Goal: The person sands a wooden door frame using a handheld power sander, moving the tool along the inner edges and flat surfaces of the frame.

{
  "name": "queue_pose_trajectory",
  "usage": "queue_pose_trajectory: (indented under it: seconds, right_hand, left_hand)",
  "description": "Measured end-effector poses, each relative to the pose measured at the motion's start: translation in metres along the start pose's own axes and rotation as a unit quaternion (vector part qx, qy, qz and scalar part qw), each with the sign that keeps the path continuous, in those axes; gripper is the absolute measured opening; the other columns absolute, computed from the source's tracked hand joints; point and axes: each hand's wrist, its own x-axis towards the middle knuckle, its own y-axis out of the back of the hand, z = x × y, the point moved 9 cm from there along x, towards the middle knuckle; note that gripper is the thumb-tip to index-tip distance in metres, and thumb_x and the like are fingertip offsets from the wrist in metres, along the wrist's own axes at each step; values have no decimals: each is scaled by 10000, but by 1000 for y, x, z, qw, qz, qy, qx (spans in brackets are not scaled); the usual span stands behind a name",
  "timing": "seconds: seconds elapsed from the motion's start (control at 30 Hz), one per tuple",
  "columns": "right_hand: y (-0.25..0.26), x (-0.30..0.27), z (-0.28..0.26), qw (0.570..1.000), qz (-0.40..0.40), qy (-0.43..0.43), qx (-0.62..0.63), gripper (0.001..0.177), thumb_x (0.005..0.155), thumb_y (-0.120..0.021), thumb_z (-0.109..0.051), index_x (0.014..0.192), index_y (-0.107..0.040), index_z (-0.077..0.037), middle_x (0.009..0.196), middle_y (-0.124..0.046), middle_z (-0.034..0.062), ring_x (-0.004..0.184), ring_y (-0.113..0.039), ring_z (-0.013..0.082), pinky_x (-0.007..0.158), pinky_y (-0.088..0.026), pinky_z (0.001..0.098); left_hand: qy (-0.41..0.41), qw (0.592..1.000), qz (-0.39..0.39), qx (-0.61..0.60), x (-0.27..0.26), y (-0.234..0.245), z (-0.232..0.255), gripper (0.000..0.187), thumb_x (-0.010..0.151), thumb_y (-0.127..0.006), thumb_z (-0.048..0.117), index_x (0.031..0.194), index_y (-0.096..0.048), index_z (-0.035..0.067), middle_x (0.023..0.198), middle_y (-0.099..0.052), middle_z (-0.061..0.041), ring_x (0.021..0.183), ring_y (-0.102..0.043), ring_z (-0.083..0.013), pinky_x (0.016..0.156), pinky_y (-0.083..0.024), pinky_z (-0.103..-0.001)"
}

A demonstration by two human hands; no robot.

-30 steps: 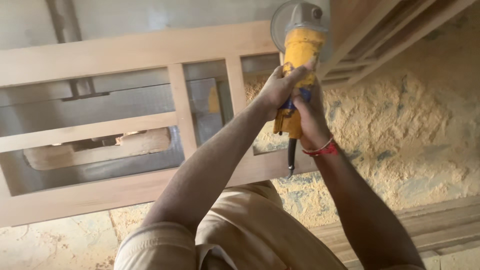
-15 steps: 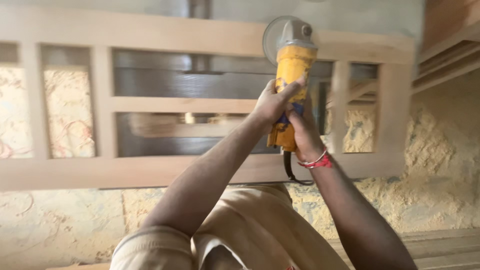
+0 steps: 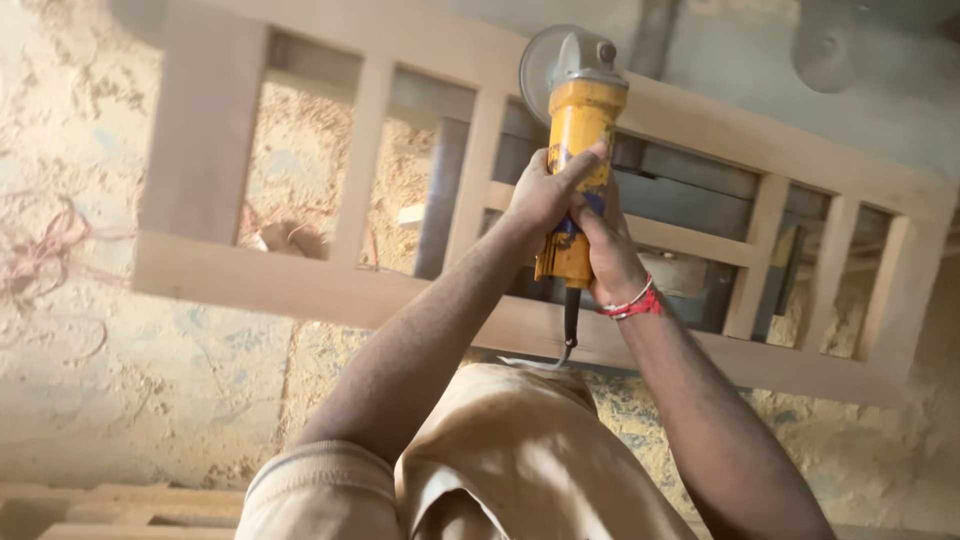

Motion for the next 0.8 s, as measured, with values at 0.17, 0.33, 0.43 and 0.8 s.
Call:
queue_pose_trajectory:
  seconds: [0.17, 0.33, 0.43, 0.8]
  right_hand:
    - [-69, 20, 6, 999, -49, -11, -15, 544, 1035, -610, -243, 1515, -373, -141, 1326, -584, 62, 1182, -627, 194, 949, -584, 379]
    - [-131, 47, 14, 994, -102, -10, -47, 515, 1053, -611, -238, 1505, -397, -118, 1322, -594, 57, 1176, -639, 178, 955, -590, 368]
    - [-165, 63, 20, 991, -123, -1, -61, 558, 1038, -615, -250, 1525, -363, -151, 1340, -590, 49, 1205, -639, 163, 990, -586, 352]
    - [-302, 126, 39, 969, -217, -54, -105, 544, 999, -611, -237, 1479, -418, -71, 1269, -615, 105, 1107, -680, 203, 901, -623, 368]
  left_hand:
    - [-56, 997, 3, -55, -10, 59, 40, 796, 787, -784, 488, 1330, -504, -23, 1103, -676, -164, 942, -707, -211, 795, -620, -366]
    - [-68, 994, 63, -62, -17, 121, 75, 794, 809, -785, 496, 1309, -509, -57, 1103, -675, -174, 953, -718, -212, 801, -628, -361]
    - [-104, 990, 70, -68, -27, 154, 105, 802, 797, -786, 503, 1310, -501, -43, 1075, -673, -170, 921, -724, -216, 773, -636, -370]
    - [-168, 973, 87, -131, -23, 281, 180, 711, 820, -775, 475, 1232, -581, -72, 994, -697, -153, 827, -735, -225, 709, -651, -346]
